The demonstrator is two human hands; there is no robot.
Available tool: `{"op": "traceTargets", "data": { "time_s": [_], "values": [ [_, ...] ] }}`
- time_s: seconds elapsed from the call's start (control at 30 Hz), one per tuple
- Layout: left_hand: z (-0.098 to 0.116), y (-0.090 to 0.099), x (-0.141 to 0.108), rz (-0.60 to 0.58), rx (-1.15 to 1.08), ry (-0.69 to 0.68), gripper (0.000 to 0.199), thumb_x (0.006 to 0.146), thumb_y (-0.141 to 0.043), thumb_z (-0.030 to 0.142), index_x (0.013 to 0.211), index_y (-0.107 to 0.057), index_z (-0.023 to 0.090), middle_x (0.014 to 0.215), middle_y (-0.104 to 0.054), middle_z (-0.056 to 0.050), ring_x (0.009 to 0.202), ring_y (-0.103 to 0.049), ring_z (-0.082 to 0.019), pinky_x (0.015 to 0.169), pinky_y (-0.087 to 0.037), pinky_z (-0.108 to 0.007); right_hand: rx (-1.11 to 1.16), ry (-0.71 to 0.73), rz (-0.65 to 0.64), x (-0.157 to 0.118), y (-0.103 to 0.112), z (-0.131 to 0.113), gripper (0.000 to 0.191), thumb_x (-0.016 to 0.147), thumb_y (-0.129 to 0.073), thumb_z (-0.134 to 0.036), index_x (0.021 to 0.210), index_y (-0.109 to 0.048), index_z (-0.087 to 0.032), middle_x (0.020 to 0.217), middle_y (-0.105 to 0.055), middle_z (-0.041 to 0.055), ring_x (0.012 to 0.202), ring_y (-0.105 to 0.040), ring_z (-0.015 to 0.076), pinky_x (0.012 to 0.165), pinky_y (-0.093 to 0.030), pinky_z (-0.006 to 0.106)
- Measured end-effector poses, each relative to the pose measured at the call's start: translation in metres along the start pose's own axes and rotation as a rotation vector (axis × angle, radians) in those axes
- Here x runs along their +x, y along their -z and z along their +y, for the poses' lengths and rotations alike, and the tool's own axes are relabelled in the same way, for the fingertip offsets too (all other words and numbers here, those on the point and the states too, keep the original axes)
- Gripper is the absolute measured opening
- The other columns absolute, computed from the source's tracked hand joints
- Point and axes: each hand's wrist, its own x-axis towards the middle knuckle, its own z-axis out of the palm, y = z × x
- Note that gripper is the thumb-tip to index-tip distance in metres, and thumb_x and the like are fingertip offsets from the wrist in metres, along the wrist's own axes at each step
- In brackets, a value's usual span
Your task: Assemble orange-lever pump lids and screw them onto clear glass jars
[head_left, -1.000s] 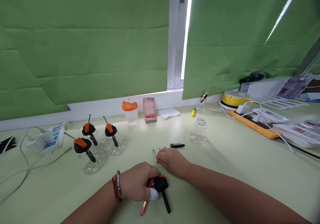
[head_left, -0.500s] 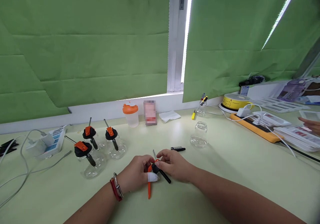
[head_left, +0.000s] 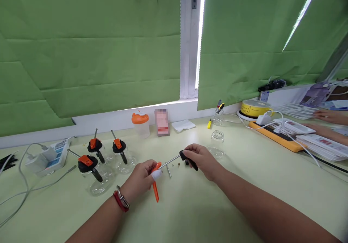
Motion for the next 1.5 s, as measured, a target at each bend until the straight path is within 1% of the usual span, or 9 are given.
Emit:
{"op": "traceTargets", "data": {
  "time_s": [0.13,0.4,0.57,0.67,0.83,0.97,1.13,1.3,1.5],
  "values": [
    [-0.013,-0.002,0.010,0.214,0.391,0.079,0.011,0.081,-0.048,0.030,0.075,-0.049,0.020,0.066,-0.052,0.001,0.060,-0.050,-0.015,0.053,-0.034,-0.025,0.013,0.019,0.015,0.003,0.005,0.003,0.027,0.074,-0.064,-0.041,0.081,-0.054,-0.017,0.070,-0.059,-0.0003,0.050,-0.049,0.0082,0.048,-0.037,0.023],
    [-0.002,-0.010,0.008,0.249,0.811,0.131,0.026,0.087,-0.039,0.032,0.071,-0.055,0.019,0.079,-0.060,-0.008,0.070,-0.058,-0.021,0.057,-0.033,-0.028,-0.021,0.003,-0.083,-0.007,-0.004,0.004,0.033,0.072,-0.067,-0.044,0.086,-0.055,-0.017,0.080,-0.063,0.0023,0.050,-0.045,0.0063,0.047,-0.036,0.022],
    [0.019,-0.008,-0.007,0.316,0.679,-0.072,0.035,0.093,-0.031,0.040,0.098,-0.058,0.018,0.089,-0.061,-0.009,0.078,-0.058,-0.021,0.067,-0.040,-0.031,0.034,-0.031,-0.153,-0.013,-0.006,0.000,0.037,0.070,-0.070,-0.046,0.082,-0.052,-0.016,0.075,-0.061,0.0000,0.046,-0.039,0.0040,0.043,-0.028,0.021],
    [0.041,-0.017,-0.022,0.136,0.421,-0.272,0.051,0.087,-0.046,0.044,0.131,-0.039,0.019,0.101,-0.060,-0.008,0.076,-0.057,-0.018,0.068,-0.044,-0.030,0.076,-0.041,-0.256,-0.022,-0.013,-0.001,0.040,0.070,-0.070,-0.050,0.082,-0.052,-0.016,0.072,-0.058,-0.0010,0.044,-0.041,0.0042,0.041,-0.025,0.020],
    [0.064,-0.027,-0.040,0.014,0.382,-0.382,0.039,0.080,-0.057,0.035,0.117,-0.053,0.024,0.094,-0.064,-0.006,0.080,-0.058,-0.020,0.069,-0.044,-0.028,0.096,-0.011,-0.526,-0.037,-0.019,-0.002,0.044,0.074,-0.065,-0.054,0.090,-0.056,-0.014,0.063,-0.055,-0.0023,0.045,-0.047,0.0074,0.041,-0.033,0.021],
    [0.045,-0.002,-0.046,0.213,0.589,-0.092,0.016,0.078,-0.055,0.032,0.091,-0.057,0.022,0.079,-0.066,-0.004,0.069,-0.059,-0.019,0.060,-0.039,-0.027,0.052,-0.078,-0.513,-0.038,-0.017,0.003,0.045,0.075,-0.066,-0.049,0.103,-0.053,-0.016,0.070,-0.058,-0.0017,0.047,-0.052,0.0076,0.044,-0.038,0.021],
    [-0.003,0.032,-0.045,0.337,0.853,0.357,0.024,0.080,-0.047,0.041,0.089,-0.053,0.019,0.078,-0.067,-0.012,0.070,-0.063,-0.028,0.052,-0.035,-0.029,-0.051,-0.104,-0.541,-0.036,-0.018,0.010,0.034,0.076,-0.066,-0.037,0.101,-0.055,-0.016,0.076,-0.056,-0.0015,0.054,-0.054,0.0078,0.046,-0.040,0.021],
    [-0.021,0.036,-0.040,0.351,0.874,0.462,0.027,0.082,-0.043,0.038,0.093,-0.053,0.016,0.088,-0.068,-0.016,0.082,-0.066,-0.032,0.058,-0.042,-0.034,-0.116,-0.090,-0.586,-0.039,-0.019,0.011,0.030,0.078,-0.063,-0.035,0.101,-0.056,-0.016,0.075,-0.054,-0.0016,0.057,-0.056,0.0086,0.048,-0.042,0.021],
    [-0.001,0.044,-0.036,0.469,0.978,0.430,0.035,0.083,-0.040,0.042,0.099,-0.052,0.013,0.087,-0.066,-0.016,0.079,-0.066,-0.032,0.060,-0.046,-0.036,-0.146,-0.083,-0.609,-0.037,-0.016,0.017,0.025,0.082,-0.060,-0.033,0.100,-0.057,-0.016,0.074,-0.054,-0.0013,0.056,-0.055,0.0079,0.049,-0.043,0.020]
  ]
}}
